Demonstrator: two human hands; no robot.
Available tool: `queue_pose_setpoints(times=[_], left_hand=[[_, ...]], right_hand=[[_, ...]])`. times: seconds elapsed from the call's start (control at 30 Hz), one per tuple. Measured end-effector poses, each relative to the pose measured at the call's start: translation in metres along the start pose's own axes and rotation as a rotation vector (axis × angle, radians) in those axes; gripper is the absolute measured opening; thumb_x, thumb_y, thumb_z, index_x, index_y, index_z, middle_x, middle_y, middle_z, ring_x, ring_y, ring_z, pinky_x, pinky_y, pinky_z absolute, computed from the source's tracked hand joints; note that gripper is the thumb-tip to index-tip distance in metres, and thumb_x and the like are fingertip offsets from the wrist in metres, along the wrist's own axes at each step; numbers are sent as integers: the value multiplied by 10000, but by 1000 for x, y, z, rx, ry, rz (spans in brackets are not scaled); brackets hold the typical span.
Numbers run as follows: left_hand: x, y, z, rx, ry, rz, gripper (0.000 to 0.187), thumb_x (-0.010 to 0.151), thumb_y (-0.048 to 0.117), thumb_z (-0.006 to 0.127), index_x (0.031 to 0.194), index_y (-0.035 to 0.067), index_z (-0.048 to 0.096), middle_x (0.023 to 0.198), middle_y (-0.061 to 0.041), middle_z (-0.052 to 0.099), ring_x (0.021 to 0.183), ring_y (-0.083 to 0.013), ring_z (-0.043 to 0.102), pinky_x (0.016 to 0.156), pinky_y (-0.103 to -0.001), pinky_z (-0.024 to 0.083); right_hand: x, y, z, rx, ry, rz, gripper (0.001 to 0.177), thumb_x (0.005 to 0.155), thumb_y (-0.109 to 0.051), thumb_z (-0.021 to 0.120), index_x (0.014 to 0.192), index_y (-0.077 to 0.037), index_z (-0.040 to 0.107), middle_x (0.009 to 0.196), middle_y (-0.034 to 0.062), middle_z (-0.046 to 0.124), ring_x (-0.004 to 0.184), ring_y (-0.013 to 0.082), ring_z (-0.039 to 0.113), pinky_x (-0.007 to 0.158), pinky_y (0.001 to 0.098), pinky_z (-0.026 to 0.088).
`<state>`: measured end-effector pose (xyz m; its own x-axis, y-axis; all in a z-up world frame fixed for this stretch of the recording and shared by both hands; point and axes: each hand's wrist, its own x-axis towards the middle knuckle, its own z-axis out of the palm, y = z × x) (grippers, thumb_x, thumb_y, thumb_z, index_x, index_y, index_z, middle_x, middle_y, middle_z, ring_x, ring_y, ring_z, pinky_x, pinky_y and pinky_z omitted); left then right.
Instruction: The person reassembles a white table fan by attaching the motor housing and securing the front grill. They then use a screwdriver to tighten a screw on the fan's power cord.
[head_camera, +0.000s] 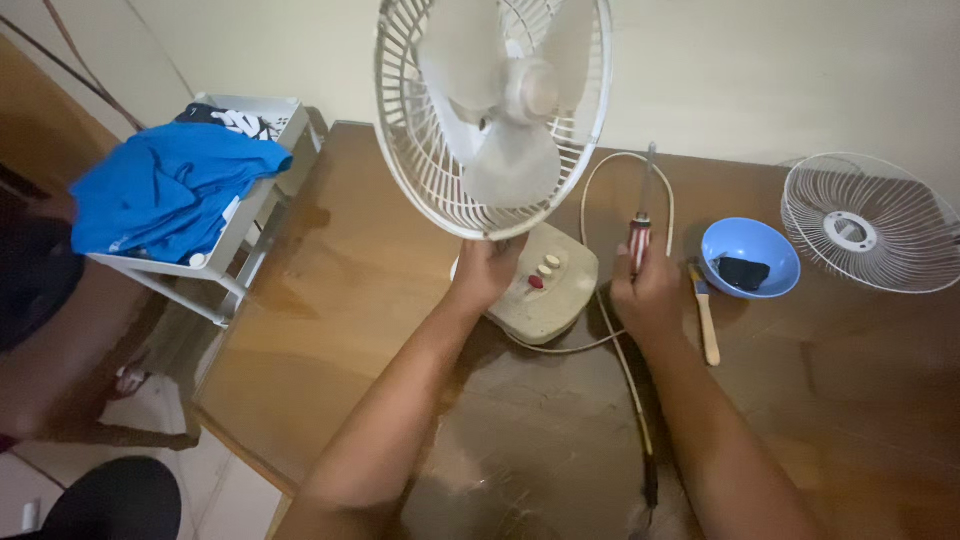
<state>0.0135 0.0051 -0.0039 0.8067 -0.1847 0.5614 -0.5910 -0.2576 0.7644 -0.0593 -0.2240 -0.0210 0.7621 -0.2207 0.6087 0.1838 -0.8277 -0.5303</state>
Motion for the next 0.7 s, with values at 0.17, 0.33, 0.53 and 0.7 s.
queue_pose_setpoints(times=[0.17,0.33,0.53,0.7], left_hand=[[2,-5,-5,-195,29,8,281,994,41,661,1274,12,649,1227,-114,697,1095,-211,663,929,-359,537],[4,-4,-12,-154,-30,-91,291,1000,69,655,1285,15,640,1193,-114,706,1062,-210,661,926,-353,529],[2,-2,-14,-125,-85,-149,291,1016,130,656,1287,25,652,1158,-132,712,1044,-233,659,926,-368,534],[2,-1,-17,-75,-68,-68,324,997,123,669,1298,14,623,1251,-140,682,1136,-263,652,962,-397,508]], right_hand=[[8,4,-15,29,-15,71,258,1066,-218,601,1094,21,508,857,279,612,801,504,602,679,558,456],[11,1,-20,-94,-3,99,247,1085,-211,619,1077,14,516,847,257,606,773,447,595,698,540,469],[6,-12,-33,74,-555,181,458,784,-319,799,1082,-34,601,900,200,683,810,338,681,742,460,550],[13,-19,-43,236,-719,-92,976,500,-354,1027,1284,4,569,1124,182,676,1031,287,651,854,406,529]])
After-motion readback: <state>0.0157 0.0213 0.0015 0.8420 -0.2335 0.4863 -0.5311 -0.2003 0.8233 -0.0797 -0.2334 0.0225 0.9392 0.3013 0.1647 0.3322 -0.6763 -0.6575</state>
